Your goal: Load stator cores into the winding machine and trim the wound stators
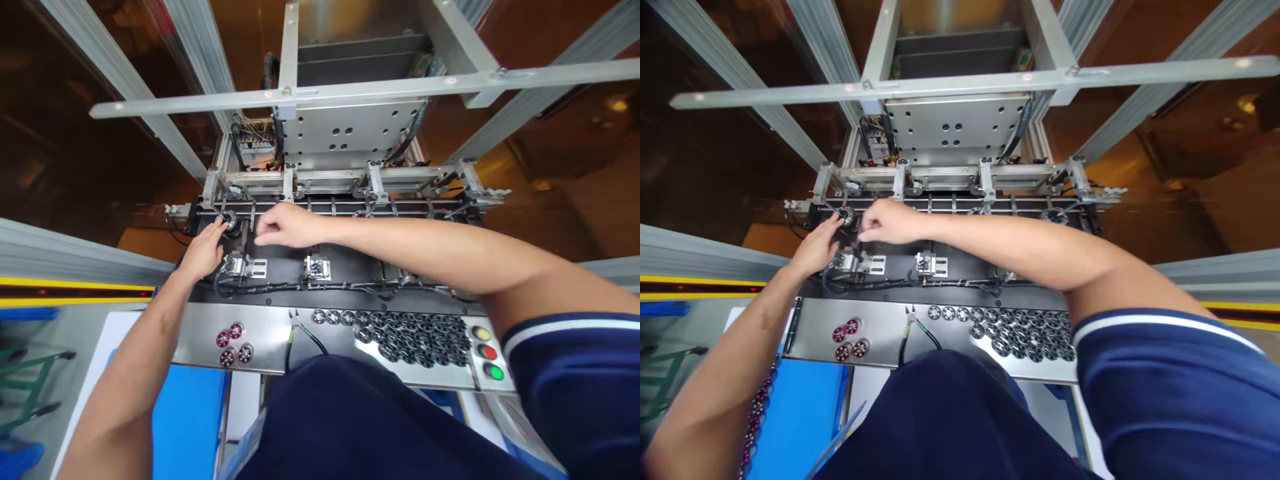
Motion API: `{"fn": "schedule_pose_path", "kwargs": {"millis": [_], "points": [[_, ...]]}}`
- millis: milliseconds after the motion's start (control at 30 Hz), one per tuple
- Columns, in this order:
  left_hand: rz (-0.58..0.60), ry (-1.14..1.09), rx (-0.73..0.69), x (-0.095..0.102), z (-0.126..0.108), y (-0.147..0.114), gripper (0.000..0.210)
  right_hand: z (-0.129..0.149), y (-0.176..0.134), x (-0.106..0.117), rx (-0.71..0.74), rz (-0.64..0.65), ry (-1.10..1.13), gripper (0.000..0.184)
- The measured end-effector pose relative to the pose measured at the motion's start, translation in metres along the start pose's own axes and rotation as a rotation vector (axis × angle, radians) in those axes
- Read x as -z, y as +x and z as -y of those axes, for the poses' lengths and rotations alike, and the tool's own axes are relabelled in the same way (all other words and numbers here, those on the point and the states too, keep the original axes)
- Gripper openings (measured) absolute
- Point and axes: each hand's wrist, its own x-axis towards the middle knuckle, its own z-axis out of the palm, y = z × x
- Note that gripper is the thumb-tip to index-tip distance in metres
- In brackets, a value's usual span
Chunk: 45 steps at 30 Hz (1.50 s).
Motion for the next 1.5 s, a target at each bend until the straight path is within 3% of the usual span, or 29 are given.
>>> {"fn": "schedule_pose_path", "kwargs": {"millis": [100, 167, 300, 433, 567, 667, 733, 833, 967, 1067, 1300, 1500], "points": [[0.009, -0.021, 0.013, 0.004, -0.004, 0.002, 0.061, -0.033, -0.051, 0.016, -0.070, -0.071, -0.262, 0.013], [0.010, -0.015, 0.027, 0.009, -0.008, 0.005, 0.058, -0.054, -0.064, 0.017, -0.101, -0.102, -0.347, 0.010], [-0.029, 0.035, 0.063, 0.027, -0.018, 0.003, 0.053, -0.068, -0.051, 0.000, -0.002, -0.085, -0.413, 0.023], [-0.208, 0.055, 0.108, 0.055, -0.035, -0.014, 0.047, -0.064, -0.032, -0.012, 0.035, -0.081, -0.429, 0.015], [-0.363, 0.038, -0.021, 0.082, -0.069, -0.037, 0.038, -0.069, -0.033, -0.013, -0.044, -0.139, -0.383, 0.019], [-0.412, 0.006, -0.114, 0.086, -0.102, -0.043, 0.035, -0.075, -0.030, -0.011, -0.200, -0.201, -0.323, 0.017], [-0.394, -0.022, -0.168, 0.077, -0.122, -0.037, 0.034, -0.078, -0.023, -0.009, -0.338, -0.219, -0.273, 0.015], [-0.321, -0.045, -0.210, 0.049, -0.142, -0.017, 0.035, -0.080, -0.006, -0.005, -0.504, -0.203, -0.189, 0.013], [-0.170, -0.020, -0.164, 0.004, -0.152, 0.016, 0.042, -0.080, 0.007, 0.005, -0.630, -0.201, -0.092, 0.013], [-0.095, 0.014, -0.150, -0.019, -0.151, 0.031, 0.047, -0.079, 0.006, 0.014, -0.682, -0.241, -0.029, 0.021], [-0.043, 0.003, -0.149, -0.036, -0.146, 0.038, 0.058, -0.076, -0.002, 0.015, -0.658, -0.229, 0.198, 0.023], [-0.010, 0.083, -0.141, -0.041, -0.147, 0.036, 0.070, -0.078, 0.003, 0.013, -0.668, -0.195, 0.132, 0.022]]}}
